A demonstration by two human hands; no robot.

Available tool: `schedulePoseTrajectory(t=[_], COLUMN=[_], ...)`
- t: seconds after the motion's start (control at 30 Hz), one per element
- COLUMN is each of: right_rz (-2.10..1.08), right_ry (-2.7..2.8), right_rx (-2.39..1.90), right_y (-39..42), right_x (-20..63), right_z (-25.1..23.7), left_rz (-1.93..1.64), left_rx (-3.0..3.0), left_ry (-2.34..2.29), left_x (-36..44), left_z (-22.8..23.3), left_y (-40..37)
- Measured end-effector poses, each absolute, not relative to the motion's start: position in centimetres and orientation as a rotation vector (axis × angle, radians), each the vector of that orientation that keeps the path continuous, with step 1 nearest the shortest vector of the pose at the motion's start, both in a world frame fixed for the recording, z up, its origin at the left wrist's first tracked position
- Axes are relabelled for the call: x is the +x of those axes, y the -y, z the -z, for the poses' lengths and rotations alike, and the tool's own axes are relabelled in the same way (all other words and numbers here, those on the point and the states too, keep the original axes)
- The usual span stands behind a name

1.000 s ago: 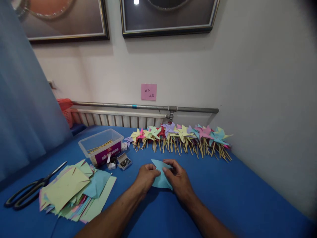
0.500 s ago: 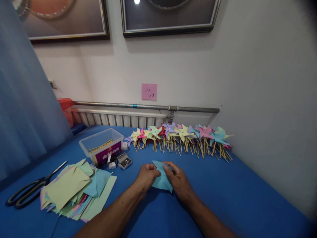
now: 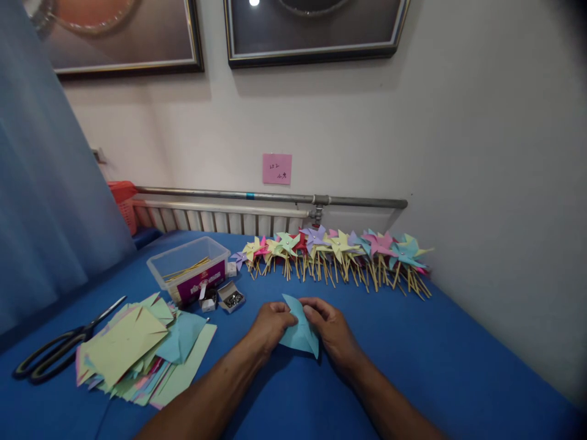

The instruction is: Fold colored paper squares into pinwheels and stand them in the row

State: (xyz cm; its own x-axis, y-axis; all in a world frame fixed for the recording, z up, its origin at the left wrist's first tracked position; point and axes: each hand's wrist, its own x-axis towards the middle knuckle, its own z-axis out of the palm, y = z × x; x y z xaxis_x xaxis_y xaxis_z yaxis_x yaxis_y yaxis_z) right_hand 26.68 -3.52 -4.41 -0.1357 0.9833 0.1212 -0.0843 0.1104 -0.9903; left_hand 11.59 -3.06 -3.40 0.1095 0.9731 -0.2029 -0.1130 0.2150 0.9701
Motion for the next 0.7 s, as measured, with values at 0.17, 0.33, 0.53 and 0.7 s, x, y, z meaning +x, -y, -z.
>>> schedulePoseTrajectory(t=[0.17,0.33,0.53,0.7], right_rz=[-1.182,-1.196,-1.183,-1.247], right_ry=[1.397,1.411,1.434,1.462], right_rx=[-1.045,-1.065,-1.05,-1.053], right_y=[3.5,3.41,3.14,3.15], right_x=[26.62,26.78,26.99,27.39], right_z=[4.55,4.73,4.87,4.23], left_rz=[-1.035,-1.036,-1.039,-1.035], left_rx=[1.016,1.028,1.02,1.046], left_ry=[-1.141,-1.141,-1.125,-1.121], left_x=[11.55,11.5,11.57,11.72], left_z=[3.71,3.84,3.65,3.83], left_y=[2.95,2.97,2.98,2.9])
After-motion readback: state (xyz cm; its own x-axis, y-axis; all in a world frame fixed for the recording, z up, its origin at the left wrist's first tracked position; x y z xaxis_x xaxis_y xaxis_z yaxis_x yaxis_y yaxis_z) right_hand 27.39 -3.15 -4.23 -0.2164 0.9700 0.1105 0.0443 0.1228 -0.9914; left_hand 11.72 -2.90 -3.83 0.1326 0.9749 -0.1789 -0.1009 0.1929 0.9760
